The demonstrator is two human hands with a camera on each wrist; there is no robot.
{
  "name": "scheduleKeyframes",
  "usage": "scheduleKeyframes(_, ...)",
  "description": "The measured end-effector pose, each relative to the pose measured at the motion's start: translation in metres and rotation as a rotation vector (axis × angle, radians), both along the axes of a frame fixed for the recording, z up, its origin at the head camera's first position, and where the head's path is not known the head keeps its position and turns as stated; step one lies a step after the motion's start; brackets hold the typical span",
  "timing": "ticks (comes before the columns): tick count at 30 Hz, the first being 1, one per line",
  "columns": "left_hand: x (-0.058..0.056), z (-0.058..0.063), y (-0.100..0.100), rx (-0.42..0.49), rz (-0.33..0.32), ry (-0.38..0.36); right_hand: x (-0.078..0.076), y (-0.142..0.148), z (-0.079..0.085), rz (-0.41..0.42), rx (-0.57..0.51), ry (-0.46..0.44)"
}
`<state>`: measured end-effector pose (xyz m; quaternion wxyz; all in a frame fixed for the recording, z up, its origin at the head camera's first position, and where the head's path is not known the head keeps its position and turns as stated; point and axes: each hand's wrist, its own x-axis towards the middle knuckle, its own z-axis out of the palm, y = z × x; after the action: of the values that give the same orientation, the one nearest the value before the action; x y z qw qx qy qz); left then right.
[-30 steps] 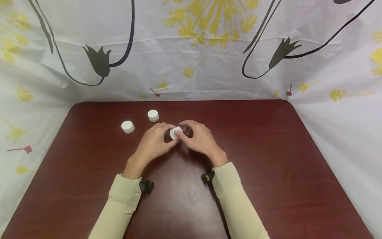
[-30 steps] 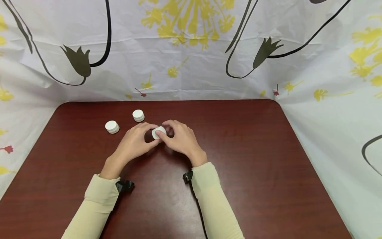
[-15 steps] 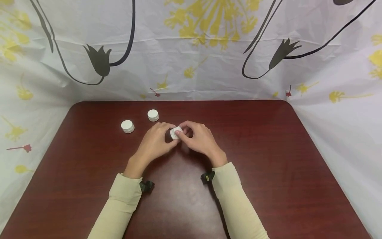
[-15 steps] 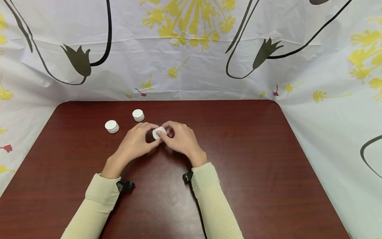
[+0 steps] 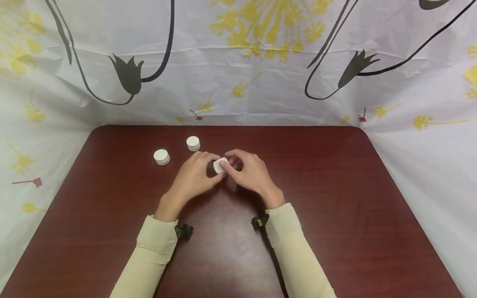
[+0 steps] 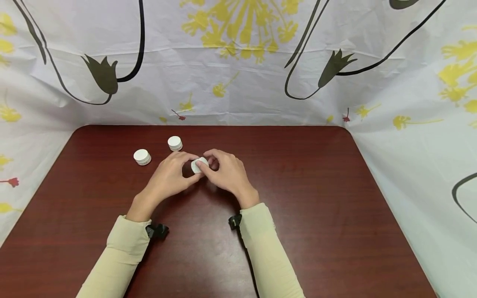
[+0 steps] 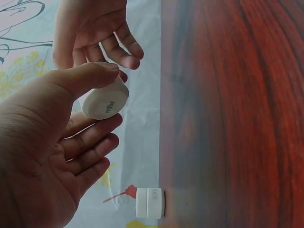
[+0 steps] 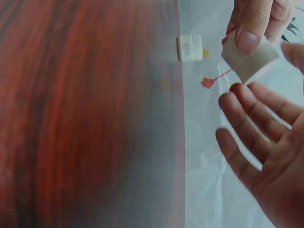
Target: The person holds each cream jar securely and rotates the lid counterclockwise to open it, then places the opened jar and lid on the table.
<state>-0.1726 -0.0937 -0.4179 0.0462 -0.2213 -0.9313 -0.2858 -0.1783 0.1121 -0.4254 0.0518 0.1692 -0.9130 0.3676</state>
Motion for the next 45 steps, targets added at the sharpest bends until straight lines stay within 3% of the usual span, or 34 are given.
scheduleKeyframes(7,0.0007,0.0004,0.0046,-0.006,-0.009,-0.005,0.0011,0.002,0.0013,-0.069,0.041,0.012)
scheduleKeyframes(36,-0.0015,-0.0009,0.0023,-0.01,0.0,-0.007,0.0006,0.001,0.0022,0.057,0.049,-0.036)
scheduleKeyframes(45,-0.0033,-0.0034,0.0041,-0.017,-0.012,-0.007,0.0012,0.0007,0.0035,-0.029,0.075,-0.074)
